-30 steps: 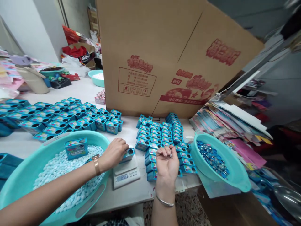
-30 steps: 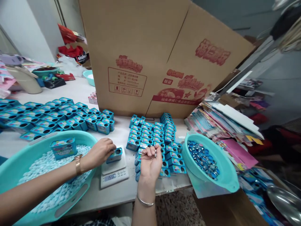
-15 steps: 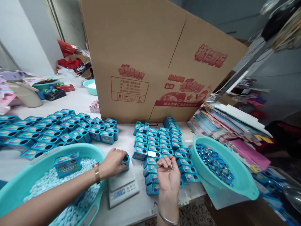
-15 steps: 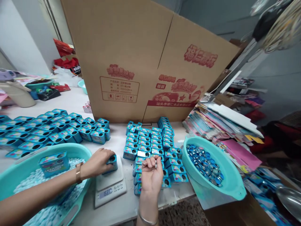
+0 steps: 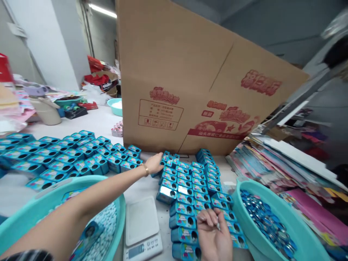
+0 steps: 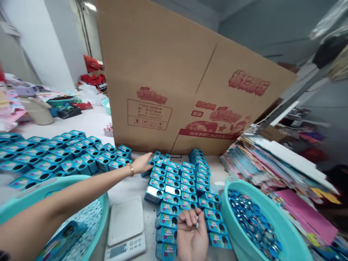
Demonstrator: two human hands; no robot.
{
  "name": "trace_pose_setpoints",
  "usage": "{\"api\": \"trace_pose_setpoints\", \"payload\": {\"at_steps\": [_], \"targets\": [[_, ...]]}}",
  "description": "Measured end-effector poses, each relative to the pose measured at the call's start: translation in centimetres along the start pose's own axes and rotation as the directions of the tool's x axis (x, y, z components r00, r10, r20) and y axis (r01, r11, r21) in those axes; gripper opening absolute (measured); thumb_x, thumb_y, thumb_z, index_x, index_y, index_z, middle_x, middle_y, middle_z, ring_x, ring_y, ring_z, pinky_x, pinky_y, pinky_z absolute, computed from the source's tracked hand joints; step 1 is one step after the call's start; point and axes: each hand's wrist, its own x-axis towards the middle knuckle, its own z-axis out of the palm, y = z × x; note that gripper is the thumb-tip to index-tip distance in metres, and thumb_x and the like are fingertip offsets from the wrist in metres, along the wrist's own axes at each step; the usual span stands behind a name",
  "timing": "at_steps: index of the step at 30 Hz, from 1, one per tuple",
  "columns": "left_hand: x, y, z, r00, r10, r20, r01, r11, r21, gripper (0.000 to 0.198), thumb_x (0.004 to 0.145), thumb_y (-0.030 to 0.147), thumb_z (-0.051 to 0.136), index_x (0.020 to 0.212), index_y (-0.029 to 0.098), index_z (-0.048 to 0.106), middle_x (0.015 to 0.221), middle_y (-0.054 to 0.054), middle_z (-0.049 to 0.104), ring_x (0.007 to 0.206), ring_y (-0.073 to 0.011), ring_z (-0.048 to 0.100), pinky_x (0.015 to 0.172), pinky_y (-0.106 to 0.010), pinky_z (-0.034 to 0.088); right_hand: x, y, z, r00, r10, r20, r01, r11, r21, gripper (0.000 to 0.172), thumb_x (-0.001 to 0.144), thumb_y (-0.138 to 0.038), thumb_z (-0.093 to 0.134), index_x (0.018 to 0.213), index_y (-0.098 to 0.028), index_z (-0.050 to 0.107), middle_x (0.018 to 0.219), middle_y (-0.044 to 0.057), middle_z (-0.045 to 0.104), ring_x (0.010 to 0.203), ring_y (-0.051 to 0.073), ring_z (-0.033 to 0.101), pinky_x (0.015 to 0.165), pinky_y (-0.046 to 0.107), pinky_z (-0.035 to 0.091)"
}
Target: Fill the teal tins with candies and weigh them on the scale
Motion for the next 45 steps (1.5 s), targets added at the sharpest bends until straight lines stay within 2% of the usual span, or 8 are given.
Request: {"api": "trace_pose_setpoints", "payload": {"at_steps": [3,7,11,14,24,32,38,45], "targets": [[-3.7,-1.6,-3.9,0.999,0.036,-0.007,-0.036,0.999,-0.034,0.062,0.079,0.04,0.057,0.132,0.015,0.038,0.133,-0.015,0.049,0.119,-0.025,0.05,0.097,-0.031,0.04,-0.7,-0.2,0.0,1.0,-0.002,0.01,0.002,1.0,-0.007,0.007,0.082,-0.019,0.054,0.078,-0.02,0.049,0.057,-0.009,0.038,0.048,0.005,0.039,0.05,0.02,0.042],[-15.6,-4.5,-7.6,0.992,0.103,0.068,-0.101,0.994,-0.032,0.068,0.079,0.055,0.053,0.136,0.022,0.035,0.134,-0.01,0.049,0.121,-0.025,0.048,0.099,-0.034,0.039,-1.5,0.9,0.1,0.999,0.045,0.023,-0.044,0.998,-0.034,0.006,0.082,-0.016,0.053,0.079,-0.02,0.049,0.058,-0.009,0.039,0.049,0.005,0.04,0.051,0.02,0.042],[-28.4,-6.6,-4.4,0.993,-0.12,0.014,0.119,0.99,0.079,0.078,0.073,0.058,0.058,0.137,0.024,0.032,0.133,-0.014,0.049,0.121,-0.0322,0.048,0.093,-0.043,0.042,-2.4,3.9,0.7,0.989,0.132,0.062,-0.129,0.99,-0.054,0.007,0.081,-0.018,0.055,0.078,-0.02,0.049,0.056,-0.01,0.037,0.048,0.005,0.038,0.051,0.019,0.042],[-33.0,-7.3,-1.6,0.972,-0.233,0.039,0.23,0.971,0.065,0.056,0.082,0.05,0.049,0.131,0.024,0.039,0.115,-0.011,0.063,0.102,-0.0299,0.062,0.08,-0.04,0.048,-3.3,6.0,1.4,0.967,0.226,0.115,-0.219,0.973,-0.069,0.009,0.081,-0.021,0.057,0.078,-0.02,0.048,0.056,-0.01,0.036,0.048,0.004,0.037,0.052,0.019,0.041],[-26.3,-1.5,-7.9,0.986,-0.004,-0.17,0.021,0.995,0.099,0.045,0.083,0.041,0.047,0.124,0.023,0.046,0.104,-0.007,0.066,0.094,-0.027,0.062,0.08,-0.036,0.045,-4.8,5.9,0.6,0.973,0.201,0.11,-0.194,0.978,-0.078,0.009,0.082,-0.026,0.055,0.081,-0.02,0.049,0.06,-0.01,0.04,0.044,0.002,0.035,0.048,0.017,0.04],[-19.2,1.6,-0.1,0.971,0.204,0.123,-0.212,0.975,0.058,0.038,0.077,0.027,0.054,0.115,0.02,0.052,0.102,-0.009,0.066,0.102,-0.0271,0.058,0.105,-0.056,0.018,-4.2,4.9,-0.8,0.989,0.147,-0.016,-0.148,0.983,-0.112,0.014,0.075,-0.028,0.063,0.081,-0.021,0.051,0.066,-0.007,0.051,0.058,0.006,0.052,0.06,0.022,0.048],[-20.5,-0.9,-0.8,0.995,0.098,-0.016,-0.098,0.995,0.011,0.098,0.074,0.053,0.058,0.145,0.015,0.002,0.151,-0.019,0.016,0.138,-0.0348,0.015,0.108,-0.053,0.019,-3.1,6.4,-1.1,0.979,0.185,-0.087,-0.2,0.957,-0.212,0.012,0.075,-0.027,0.063,0.082,-0.022,0.054,0.074,-0.005,0.059,0.069,0.009,0.058,0.068,0.027,0.05],[-24.5,-4.6,-2.5,0.989,-0.027,-0.142,0.016,0.997,-0.079,0.102,0.073,0.064,0.056,0.146,0.02,0.0,0.151,-0.013,0.02,0.136,-0.0334,0.023,0.109,-0.048,0.028,-1.8,8.8,0.3,0.983,0.177,-0.055,-0.186,0.94,-0.285,0.013,0.076,-0.025,0.062,0.085,-0.021,0.053,0.071,-0.006,0.053,0.055,0.004,0.047,0.054,0.019,0.044]]}}
